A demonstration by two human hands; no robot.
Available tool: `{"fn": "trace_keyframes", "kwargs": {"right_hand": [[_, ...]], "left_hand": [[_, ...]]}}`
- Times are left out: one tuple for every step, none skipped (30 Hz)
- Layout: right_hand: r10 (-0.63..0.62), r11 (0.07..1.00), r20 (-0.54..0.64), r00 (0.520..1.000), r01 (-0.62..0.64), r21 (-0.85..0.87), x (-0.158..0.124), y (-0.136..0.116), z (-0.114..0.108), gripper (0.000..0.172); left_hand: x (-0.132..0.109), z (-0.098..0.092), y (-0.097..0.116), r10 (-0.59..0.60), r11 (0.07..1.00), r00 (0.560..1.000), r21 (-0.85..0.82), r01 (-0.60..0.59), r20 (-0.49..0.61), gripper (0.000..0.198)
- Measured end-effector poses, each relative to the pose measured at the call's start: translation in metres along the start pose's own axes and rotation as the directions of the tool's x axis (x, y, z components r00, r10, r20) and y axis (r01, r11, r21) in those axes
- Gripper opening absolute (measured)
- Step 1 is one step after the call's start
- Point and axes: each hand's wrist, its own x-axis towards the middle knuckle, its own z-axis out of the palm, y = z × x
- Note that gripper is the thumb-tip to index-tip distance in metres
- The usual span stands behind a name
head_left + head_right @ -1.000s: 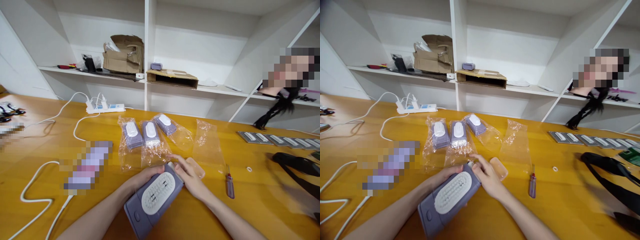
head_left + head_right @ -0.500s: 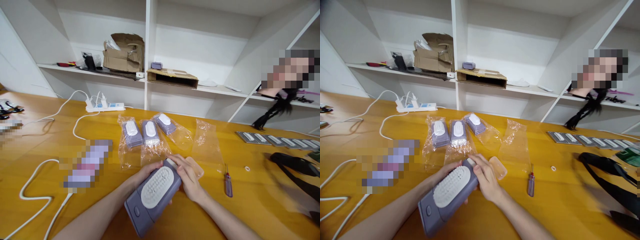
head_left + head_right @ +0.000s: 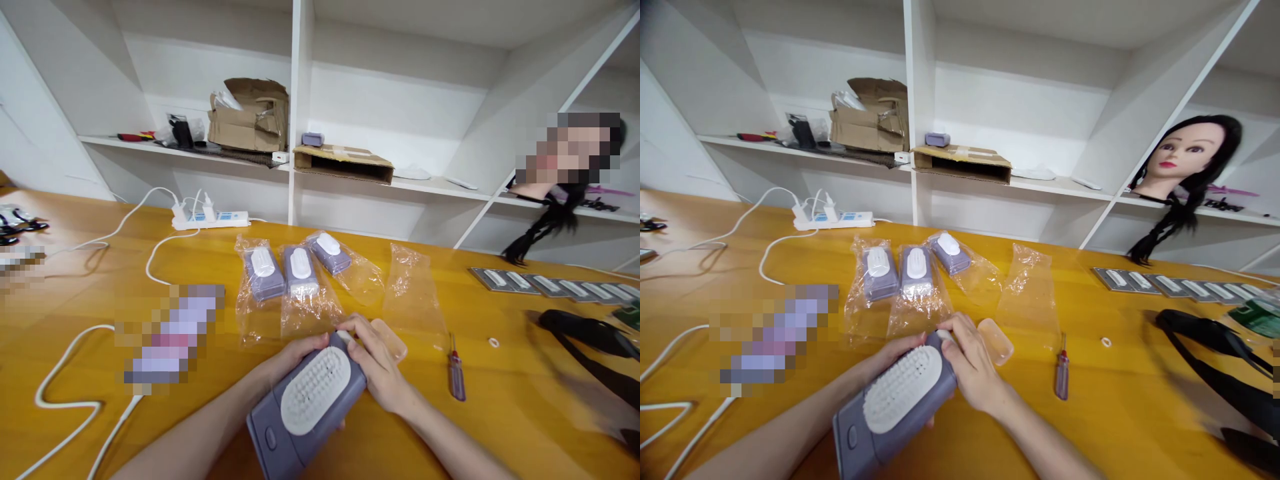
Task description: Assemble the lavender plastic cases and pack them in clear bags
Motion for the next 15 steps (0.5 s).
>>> {"fn": "trace_keyframes", "kwargs": {"right_hand": [[-0.013,1.0,-0.006,1.0,0.013,-0.025,0.0,-0.002,-0.001,0.021],[-0.029,0.998,-0.015,0.999,0.028,-0.051,0.0,-0.004,-0.001,0.02],[-0.044,0.996,-0.023,0.999,0.042,-0.077,0.001,-0.006,-0.002,0.019],[-0.055,0.994,-0.031,0.998,0.051,-0.098,0.002,-0.008,-0.003,0.018],[-0.062,0.992,-0.037,0.997,0.058,-0.11,0.002,-0.01,-0.004,0.017],[-0.062,0.993,-0.043,0.997,0.057,-0.107,0.003,-0.011,-0.004,0.016],[-0.047,0.995,-0.046,0.998,0.043,-0.088,0.004,-0.012,-0.005,0.016],[-0.013,0.999,-0.041,0.999,0.011,-0.05,0.005,-0.013,-0.006,0.017],[0.035,0.999,-0.025,0.999,-0.035,0.0,0.006,-0.014,-0.007,0.018],[0.088,0.995,-0.001,0.996,-0.088,0.057,0.007,-0.014,-0.008,0.02],[0.136,0.984,0.021,0.99,-0.137,0.112,0.008,-0.014,-0.009,0.024],[0.177,0.971,0.031,0.984,-0.18,0.157,0.009,-0.014,-0.01,0.028],[0.212,0.959,0.025,0.977,-0.213,0.185,0.01,-0.014,-0.011,0.032],[0.242,0.952,0.008,0.97,-0.239,0.192,0.011,-0.013,-0.011,0.034],[0.271,0.948,-0.01,0.962,-0.265,0.178,0.012,-0.012,-0.01,0.034]], "left_hand": [[0.0,0.0,-0.001,-0.009,1.0,1.0,0.001,0.009,0.015,0.05],[0.0,0.0,-0.003,-0.018,1.0,0.999,0.002,0.018,0.035,0.052],[0.0,0.0,-0.004,-0.018,1.0,0.999,-0.001,0.018,0.048,0.054],[0.001,0.0,-0.006,-0.002,1.0,0.999,-0.008,0.002,0.049,0.055],[0.002,0.001,-0.007,0.025,0.999,0.999,-0.021,-0.024,0.043,0.056],[0.003,0.001,-0.008,0.05,0.998,0.998,-0.034,-0.049,0.034,0.057],[0.004,0.001,-0.008,0.065,0.997,0.997,-0.047,-0.064,0.032,0.058],[0.005,0.002,-0.008,0.061,0.997,0.997,-0.058,-0.059,0.039,0.059],[0.005,0.002,-0.007,0.045,0.997,0.998,-0.065,-0.042,0.052,0.061],[0.005,0.002,-0.005,0.023,0.997,0.997,-0.07,-0.018,0.07,0.063],[0.005,0.001,-0.004,0.011,0.997,0.996,-0.073,-0.004,0.084,0.063],[0.005,0.001,-0.002,0.009,0.997,0.996,-0.072,-0.002,0.09,0.063],[0.005,0.0,-0.001,0.013,0.998,0.996,-0.067,-0.007,0.084,0.062],[0.005,-0.001,-0.001,0.012,0.998,0.998,-0.058,-0.008,0.068,0.061],[0.005,-0.002,-0.001,0.007,0.999,0.999,-0.043,-0.005,0.043,0.061]]}}
